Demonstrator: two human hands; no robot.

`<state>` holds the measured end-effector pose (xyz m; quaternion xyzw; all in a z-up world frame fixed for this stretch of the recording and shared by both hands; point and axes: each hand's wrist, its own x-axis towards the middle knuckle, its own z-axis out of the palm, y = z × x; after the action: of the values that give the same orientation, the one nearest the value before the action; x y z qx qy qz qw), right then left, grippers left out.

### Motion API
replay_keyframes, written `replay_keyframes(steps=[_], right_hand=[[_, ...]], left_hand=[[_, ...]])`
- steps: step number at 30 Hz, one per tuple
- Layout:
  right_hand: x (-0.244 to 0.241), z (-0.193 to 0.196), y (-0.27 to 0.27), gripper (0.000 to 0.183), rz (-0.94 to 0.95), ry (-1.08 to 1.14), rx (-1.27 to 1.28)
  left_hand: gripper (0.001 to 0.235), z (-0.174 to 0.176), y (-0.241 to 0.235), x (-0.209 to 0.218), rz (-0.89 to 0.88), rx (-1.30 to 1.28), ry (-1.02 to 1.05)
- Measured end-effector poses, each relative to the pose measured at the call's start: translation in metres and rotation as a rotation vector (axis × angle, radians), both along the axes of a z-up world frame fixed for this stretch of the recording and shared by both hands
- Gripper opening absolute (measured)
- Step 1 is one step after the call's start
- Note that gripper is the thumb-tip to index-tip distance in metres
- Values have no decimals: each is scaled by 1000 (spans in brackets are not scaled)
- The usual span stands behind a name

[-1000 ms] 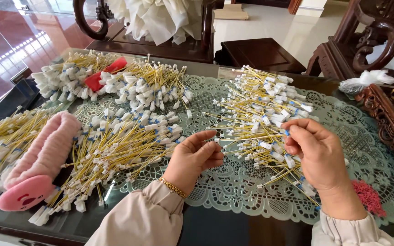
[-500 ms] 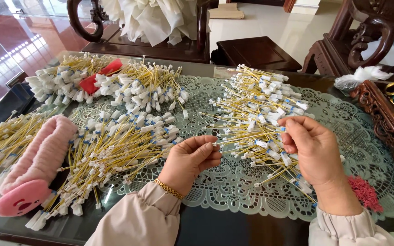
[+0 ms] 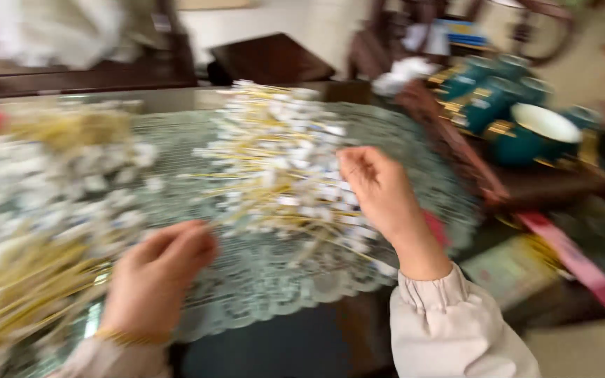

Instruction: Assembling small decorative items by attaching white tips to yellow stems

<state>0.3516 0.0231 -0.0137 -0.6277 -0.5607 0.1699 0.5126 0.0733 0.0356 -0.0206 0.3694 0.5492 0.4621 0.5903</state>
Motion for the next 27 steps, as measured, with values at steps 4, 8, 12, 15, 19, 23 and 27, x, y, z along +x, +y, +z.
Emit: replay_keyframes(steps=[4, 8, 12, 15, 19, 23, 27], right_hand=[[32, 23, -68, 27, -241, -201, -25], [48, 5, -108, 25, -376, -376, -359], [65, -41, -116, 22, -278, -551, -309], [51, -33, -111, 21, -240, -623, -246], [55, -35, -101, 19, -248, -679, -287], [58, -39, -92, 15, -240, -771, -280], [49, -28, -83, 20, -250, -799, -453]], left_hand=[[10, -38, 13, -9, -50, 58, -294], [9, -42, 14, -9, -68, 63, -316], [6, -51, 18, -11, -71, 82, -320], [7, -56, 19, -11, -65, 86, -310], [8, -53, 18, -9, -68, 85, -307], [10, -48, 16, -8, -67, 62, -300], [12, -46, 16, -8, -83, 52, -304]])
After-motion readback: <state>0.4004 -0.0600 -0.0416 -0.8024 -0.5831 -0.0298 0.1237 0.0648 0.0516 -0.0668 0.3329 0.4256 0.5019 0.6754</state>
